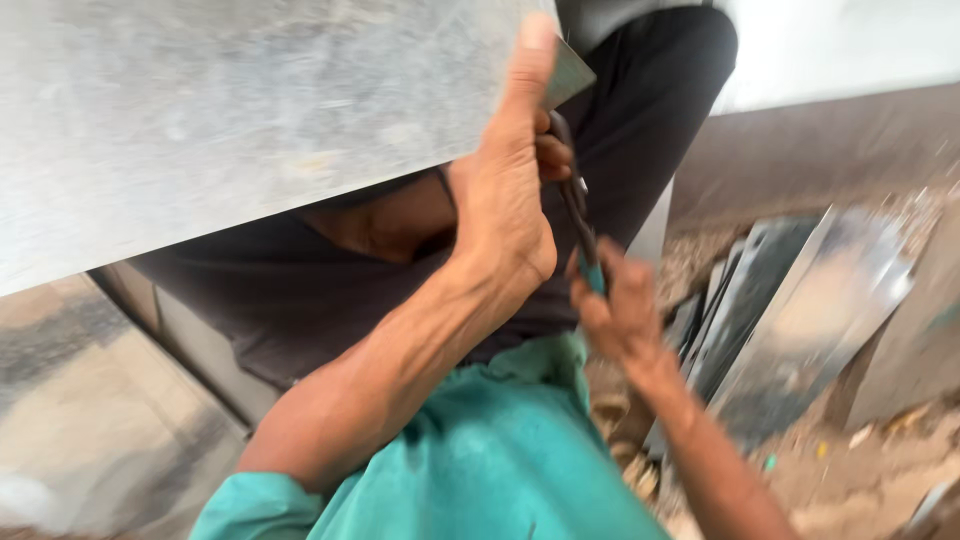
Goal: The person uses tin snips to cut a large metal sheet into smaller pieces while sitting on the ground. The person repeatedly positions the sheet and cuts along its edges, creating small rectangular fragments that accumulate on their lap.
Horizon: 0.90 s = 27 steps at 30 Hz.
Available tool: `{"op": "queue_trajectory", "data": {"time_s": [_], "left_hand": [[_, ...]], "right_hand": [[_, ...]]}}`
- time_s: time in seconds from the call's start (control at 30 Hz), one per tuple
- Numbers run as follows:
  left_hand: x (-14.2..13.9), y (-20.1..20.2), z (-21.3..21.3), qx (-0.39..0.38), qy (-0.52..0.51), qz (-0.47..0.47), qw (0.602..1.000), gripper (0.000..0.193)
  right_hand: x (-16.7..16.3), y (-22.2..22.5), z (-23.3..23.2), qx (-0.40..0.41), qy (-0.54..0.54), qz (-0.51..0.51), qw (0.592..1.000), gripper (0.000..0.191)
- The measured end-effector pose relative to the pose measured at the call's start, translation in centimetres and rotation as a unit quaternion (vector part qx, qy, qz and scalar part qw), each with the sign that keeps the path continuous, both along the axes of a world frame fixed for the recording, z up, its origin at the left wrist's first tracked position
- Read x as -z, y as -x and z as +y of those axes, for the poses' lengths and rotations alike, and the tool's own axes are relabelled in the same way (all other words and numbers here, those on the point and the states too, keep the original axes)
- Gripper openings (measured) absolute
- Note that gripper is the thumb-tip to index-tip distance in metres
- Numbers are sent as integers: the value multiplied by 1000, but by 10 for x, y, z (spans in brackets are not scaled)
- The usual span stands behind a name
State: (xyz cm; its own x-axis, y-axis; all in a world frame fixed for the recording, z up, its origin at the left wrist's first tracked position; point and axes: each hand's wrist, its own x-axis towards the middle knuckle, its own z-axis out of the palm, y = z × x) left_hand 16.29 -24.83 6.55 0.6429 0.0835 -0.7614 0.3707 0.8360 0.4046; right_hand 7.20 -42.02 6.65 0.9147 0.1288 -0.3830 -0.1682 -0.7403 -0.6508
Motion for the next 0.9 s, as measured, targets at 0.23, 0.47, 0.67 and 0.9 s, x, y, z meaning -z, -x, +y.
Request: {"op": "queue_trajectory", "data": {"time_s": [0.23,0.47,0.67,0.9], "left_hand": [[31,3,6,45,71,-155,984,61],[-2,65,130,-72,96,-263,957,59],[33,143,313,-239,-127,-262,926,38],[3,129,281,-348,-252,-252,867,40]], "right_hand": [[1,14,20,75,-93,-56,991,19],[21,-14,13,8,4,47,999,22],[43,8,13,68,-75,152,983,23],[41,-1,34,6,-48,164,985,18]]}}
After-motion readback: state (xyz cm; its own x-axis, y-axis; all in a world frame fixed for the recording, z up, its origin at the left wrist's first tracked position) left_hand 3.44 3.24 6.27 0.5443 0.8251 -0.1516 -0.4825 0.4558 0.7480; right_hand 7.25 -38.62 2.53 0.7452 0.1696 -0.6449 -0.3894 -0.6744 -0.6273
